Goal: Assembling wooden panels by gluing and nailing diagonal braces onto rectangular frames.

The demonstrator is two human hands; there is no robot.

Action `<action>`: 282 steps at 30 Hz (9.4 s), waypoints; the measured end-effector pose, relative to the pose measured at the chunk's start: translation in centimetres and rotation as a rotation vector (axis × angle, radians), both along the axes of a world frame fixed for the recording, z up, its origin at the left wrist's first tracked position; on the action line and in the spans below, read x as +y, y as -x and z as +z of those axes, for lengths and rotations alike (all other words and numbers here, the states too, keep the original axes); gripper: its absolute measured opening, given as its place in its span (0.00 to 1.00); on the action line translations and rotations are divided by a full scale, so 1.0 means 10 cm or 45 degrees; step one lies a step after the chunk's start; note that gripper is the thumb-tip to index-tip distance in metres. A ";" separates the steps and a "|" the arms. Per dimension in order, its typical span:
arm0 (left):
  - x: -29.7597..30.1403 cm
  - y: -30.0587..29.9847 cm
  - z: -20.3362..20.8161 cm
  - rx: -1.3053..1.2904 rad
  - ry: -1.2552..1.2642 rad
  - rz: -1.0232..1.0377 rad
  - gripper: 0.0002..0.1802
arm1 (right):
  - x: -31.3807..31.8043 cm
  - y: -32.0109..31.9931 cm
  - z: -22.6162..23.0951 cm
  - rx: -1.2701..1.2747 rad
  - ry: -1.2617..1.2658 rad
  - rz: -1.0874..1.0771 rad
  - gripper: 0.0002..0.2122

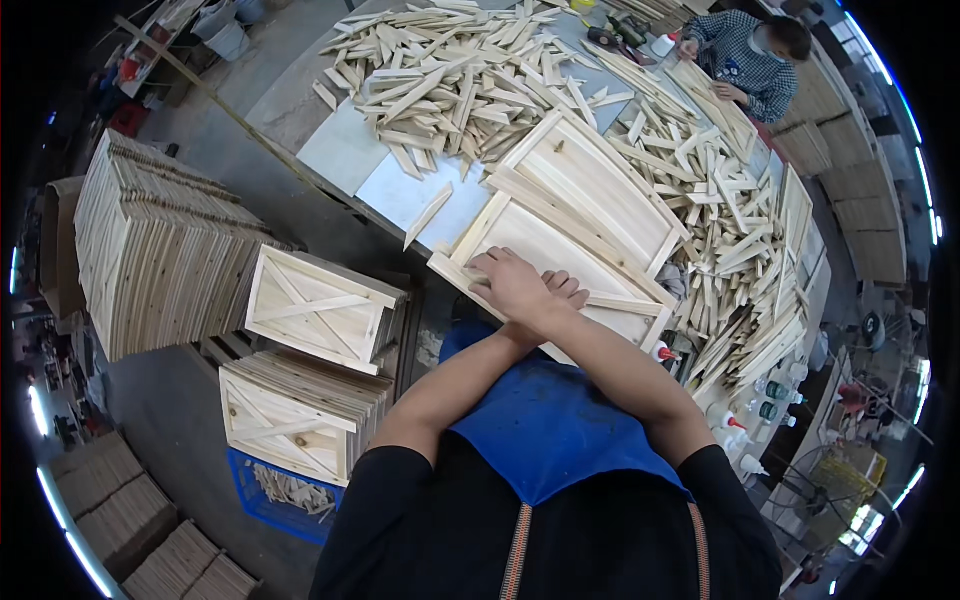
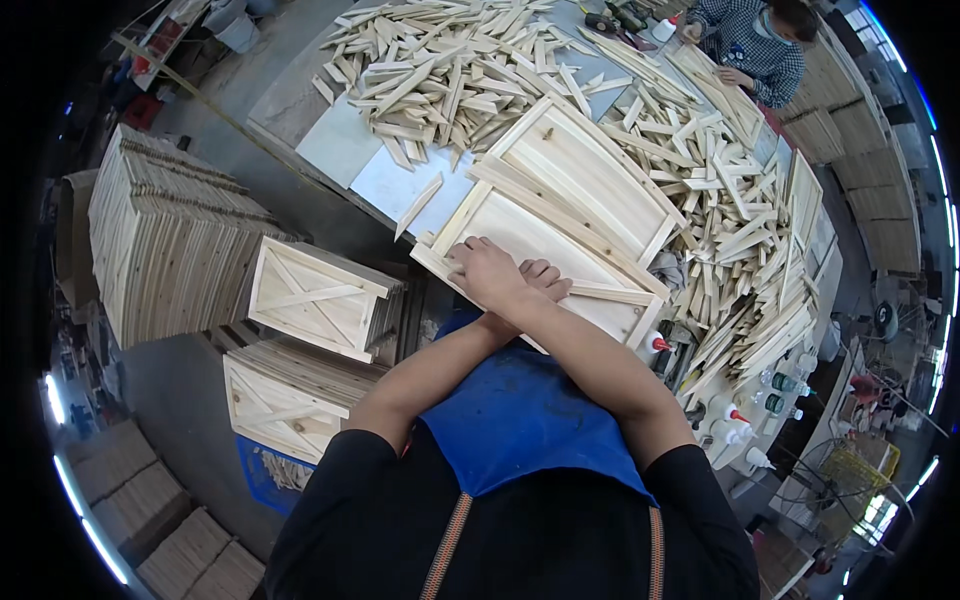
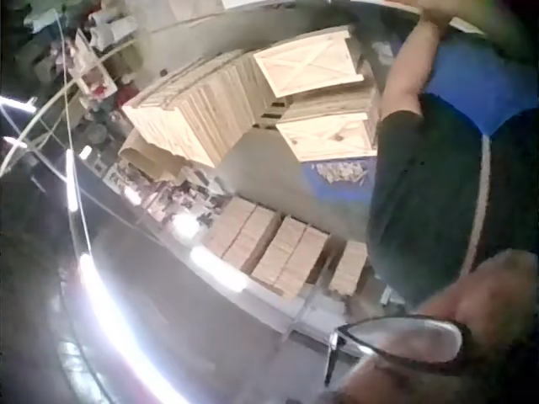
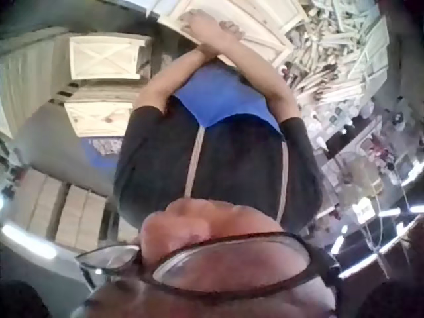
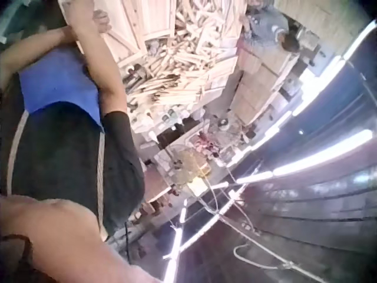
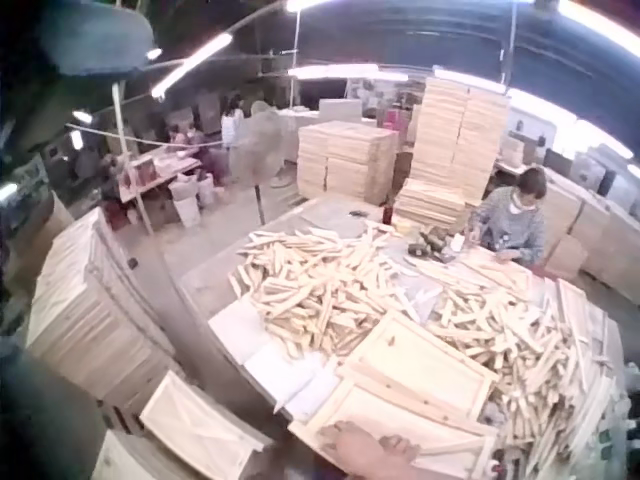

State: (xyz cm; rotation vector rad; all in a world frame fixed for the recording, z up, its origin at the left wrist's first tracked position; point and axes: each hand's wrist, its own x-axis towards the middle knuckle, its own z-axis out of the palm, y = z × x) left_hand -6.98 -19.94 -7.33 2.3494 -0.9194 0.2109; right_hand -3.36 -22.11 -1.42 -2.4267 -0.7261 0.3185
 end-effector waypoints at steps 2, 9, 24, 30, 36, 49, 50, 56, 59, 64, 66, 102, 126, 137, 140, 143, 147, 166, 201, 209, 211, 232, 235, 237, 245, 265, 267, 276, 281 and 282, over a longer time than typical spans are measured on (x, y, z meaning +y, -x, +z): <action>0.03 -0.04 0.00 0.029 0.051 -0.071 0.18 | 0.03 -0.04 -0.02 0.068 -0.052 0.006 0.11; 0.03 -0.02 0.00 -0.024 0.040 0.024 0.15 | 0.09 -0.02 -0.03 0.049 -0.101 -0.044 0.08; -0.03 -0.05 -0.06 -0.151 0.134 0.077 0.09 | 0.07 0.05 -0.04 -0.250 0.259 0.215 0.15; 0.03 -0.03 0.03 -0.132 0.179 0.056 0.09 | 0.28 0.15 0.12 -0.501 0.631 0.485 0.15; 0.02 -0.06 0.01 -0.169 0.201 0.070 0.10 | 0.32 0.07 0.13 -0.482 0.638 0.535 0.16; -0.04 -0.03 -0.12 -0.102 0.098 0.039 0.15 | -0.16 0.17 0.43 0.139 0.130 -0.051 0.24; -0.03 0.00 -0.15 -0.134 0.108 0.030 0.17 | -0.35 0.25 0.48 0.117 -0.014 -0.249 0.26; 0.87 0.17 0.42 0.239 -0.115 0.039 0.34 | -1.92 1.11 0.15 -0.147 0.145 -0.913 0.27; 1.36 0.33 0.57 0.163 -0.294 0.179 0.37 | -2.35 1.49 0.01 -0.163 0.269 -1.121 0.28; 1.52 0.26 0.58 0.121 -0.392 0.086 0.36 | -2.42 1.30 -0.11 -0.300 0.343 -1.081 0.30; 1.49 0.22 0.59 0.132 -0.439 0.064 0.36 | -2.41 1.16 -0.16 -0.258 0.404 -1.001 0.30; 0.49 1.11 0.69 0.390 -0.415 0.235 0.32 | -4.09 2.06 -1.71 0.237 0.277 -1.700 0.38; 1.83 -0.11 0.55 0.418 -0.271 0.290 0.26 | -2.75 1.34 0.93 0.699 -0.692 -1.628 0.11; 1.90 -0.13 0.46 0.407 -0.219 0.302 0.26 | -2.72 1.16 0.71 0.772 -0.447 -1.605 0.13; 1.94 -0.14 0.45 0.371 -0.230 0.308 0.26 | -2.57 1.10 0.95 0.814 -0.331 -1.627 0.14; 1.89 -0.16 0.47 0.332 -0.227 0.281 0.26 | -2.28 1.09 0.94 0.707 -0.267 -1.472 0.14; 1.90 -0.16 0.47 0.302 -0.223 0.268 0.27 | -1.79 1.01 1.02 0.659 -0.183 -1.232 0.15; 1.99 -0.18 0.41 0.251 -0.082 0.247 0.31 | -0.55 0.56 1.01 0.669 0.007 -0.643 0.16; 1.53 0.06 0.59 0.093 -0.435 -0.042 0.36 | -3.00 2.75 -0.12 0.361 0.285 -2.125 0.26; 1.03 0.34 0.68 0.236 -0.518 -0.013 0.44 | -3.43 2.42 -0.97 0.488 0.253 -2.024 0.31; 0.93 0.45 0.66 0.255 -0.484 0.028 0.45 | -3.48 2.37 -1.33 0.483 0.277 -2.010 0.32; 0.64 1.44 0.77 0.331 -0.485 0.352 0.46 | -4.39 0.25 -1.29 -0.177 0.400 -1.420 0.21; 0.61 1.53 0.78 0.373 -0.463 0.364 0.44 | -4.31 0.04 -1.58 -0.414 0.595 -1.614 0.25; 0.61 1.61 0.78 0.391 -0.478 0.398 0.44 | -4.42 0.03 -1.72 -0.265 0.531 -1.765 0.27; 0.76 1.71 0.69 0.483 -0.499 0.429 0.40 | -4.63 0.17 -1.41 0.210 0.345 -1.629 0.27; -0.73 0.43 1.33 1.302 0.294 -0.292 0.28 | -3.10 2.44 0.48 0.426 -1.057 -1.232 0.20; -1.07 0.41 1.35 1.557 0.587 -0.415 0.28 | -2.80 2.26 0.60 0.447 -1.074 -1.164 0.20; -0.95 0.09 1.23 1.618 0.667 -0.259 0.25 | -2.40 2.07 0.38 0.493 -1.304 -1.212 0.19; -0.85 0.06 1.32 0.736 -0.071 -0.239 0.22 | -2.83 2.28 -0.64 0.836 -1.770 -1.847 0.22; -0.84 0.06 1.29 0.645 -0.135 -0.272 0.22 | -2.92 2.32 -0.89 0.885 -2.069 -2.003 0.26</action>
